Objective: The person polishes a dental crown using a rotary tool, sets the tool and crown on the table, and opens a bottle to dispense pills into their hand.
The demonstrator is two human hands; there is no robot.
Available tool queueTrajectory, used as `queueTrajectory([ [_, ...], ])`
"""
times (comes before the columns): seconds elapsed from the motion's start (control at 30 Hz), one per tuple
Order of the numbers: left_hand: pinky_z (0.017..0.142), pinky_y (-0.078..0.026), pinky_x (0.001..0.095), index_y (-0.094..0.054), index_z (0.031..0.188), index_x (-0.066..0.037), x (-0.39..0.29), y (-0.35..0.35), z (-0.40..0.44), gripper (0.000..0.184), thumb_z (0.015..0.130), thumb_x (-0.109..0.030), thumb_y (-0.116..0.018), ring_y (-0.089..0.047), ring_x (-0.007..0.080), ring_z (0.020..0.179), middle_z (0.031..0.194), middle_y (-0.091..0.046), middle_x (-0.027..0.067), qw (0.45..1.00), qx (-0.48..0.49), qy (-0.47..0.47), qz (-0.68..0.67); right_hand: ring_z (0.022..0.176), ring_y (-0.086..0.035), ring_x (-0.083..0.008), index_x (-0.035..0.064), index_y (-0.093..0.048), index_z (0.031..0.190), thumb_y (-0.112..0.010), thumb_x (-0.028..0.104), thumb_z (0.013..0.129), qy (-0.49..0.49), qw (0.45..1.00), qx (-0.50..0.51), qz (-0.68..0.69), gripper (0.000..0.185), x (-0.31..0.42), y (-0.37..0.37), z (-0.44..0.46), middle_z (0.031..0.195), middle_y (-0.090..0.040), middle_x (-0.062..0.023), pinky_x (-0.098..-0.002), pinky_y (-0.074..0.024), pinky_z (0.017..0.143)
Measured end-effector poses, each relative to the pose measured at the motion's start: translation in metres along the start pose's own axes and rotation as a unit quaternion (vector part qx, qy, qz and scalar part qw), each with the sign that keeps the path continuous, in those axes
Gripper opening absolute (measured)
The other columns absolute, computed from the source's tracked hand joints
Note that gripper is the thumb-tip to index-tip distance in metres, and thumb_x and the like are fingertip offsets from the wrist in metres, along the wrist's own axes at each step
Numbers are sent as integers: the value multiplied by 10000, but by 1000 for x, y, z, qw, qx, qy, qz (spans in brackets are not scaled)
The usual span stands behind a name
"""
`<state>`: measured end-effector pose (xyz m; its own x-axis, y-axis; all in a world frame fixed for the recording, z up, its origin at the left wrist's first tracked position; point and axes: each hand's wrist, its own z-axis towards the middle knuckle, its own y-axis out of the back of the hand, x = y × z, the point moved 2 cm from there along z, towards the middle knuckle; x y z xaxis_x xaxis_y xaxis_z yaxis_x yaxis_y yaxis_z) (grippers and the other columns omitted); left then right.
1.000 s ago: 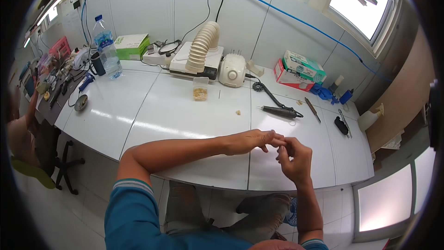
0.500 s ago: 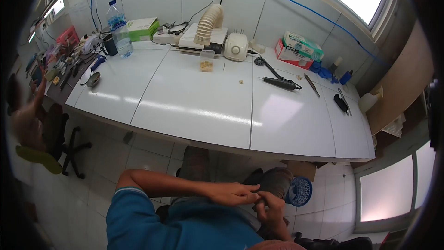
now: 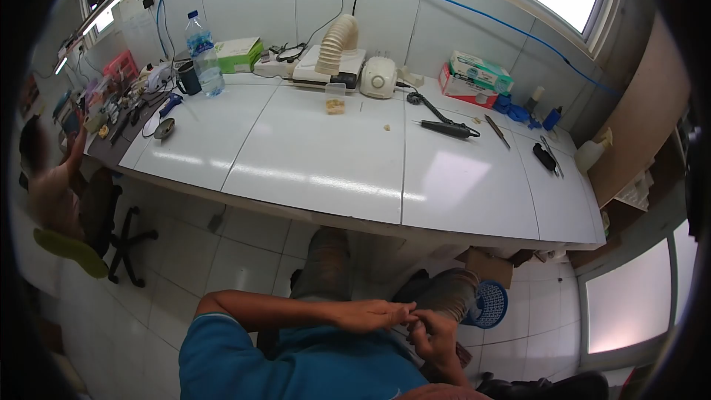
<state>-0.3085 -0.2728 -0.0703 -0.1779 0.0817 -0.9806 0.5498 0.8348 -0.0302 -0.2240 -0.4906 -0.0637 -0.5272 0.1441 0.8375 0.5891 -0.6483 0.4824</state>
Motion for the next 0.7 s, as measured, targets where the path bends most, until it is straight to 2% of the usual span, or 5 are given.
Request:
queueTrajectory([
  [0.27, 1131, -520, 447, -514, 1677, -53, -7, 12, 1, 1132, 1041, -918, -156, -655, 307, 1146, 1869, -203, 199, 999, -33, -28, 5, 683, -794, -214, -46, -767, 1062, -620, -25, 913, -57, 997, -3, 44, 211, -1, 3, 17, 786, -785, -139, -334, -623, 663],
  [0.4, 1096, -532, 443, -567, 1636, -41, -20, 29, 2, 1196, 1005, -952, -118, -631, 264, 1032, 1861, -243, 173, 994, -103, -28, 16, 687, -793, -242, -46, -763, 1045, -641, 10, 929, -24, 999, 4, 36, 178, 13, 14, 57, 803, -778, -155, -343, -612, 665],
  [0.6, 1120, -508, 429, -599, 1609, -24, -35, 64, -18, 1177, 1025, -919, -105, -620, 265, 1325, 1822, -348, 158, 970, -212, -114, -44, 688, -772, -210, -53, -754, 1124, -587, -22, 945, 30, 998, 24, 41, 247, 40, 10, 129, 819, -763, -148, -339, -595, 652],
  [0.63, 1152, -488, 425, -594, 1600, 7, -40, 65, -23, 1167, 1048, -889, -91, -540, 260, 1501, 1770, -442, 158, 957, -219, -113, -155, 693, -770, -195, -58, -751, 1139, -588, -20, 949, 7, 996, 40, 85, 253, 44, 8, 137, 827, -768, -142, -330, -597, 655],
  [0.7, 1174, -472, 425, -615, 1580, 10, -35, 78, -33, 1110, 1090, -833, -84, -555, 257, 1483, 1695, -540, 152, 926, -190, -158, -286, 701, -766, -164, -67, -744, 1169, -589, -16, 956, -28, 982, 67, 175, 267, 48, 2, 152, 845, -778, -129, -313, -602, 661],
])
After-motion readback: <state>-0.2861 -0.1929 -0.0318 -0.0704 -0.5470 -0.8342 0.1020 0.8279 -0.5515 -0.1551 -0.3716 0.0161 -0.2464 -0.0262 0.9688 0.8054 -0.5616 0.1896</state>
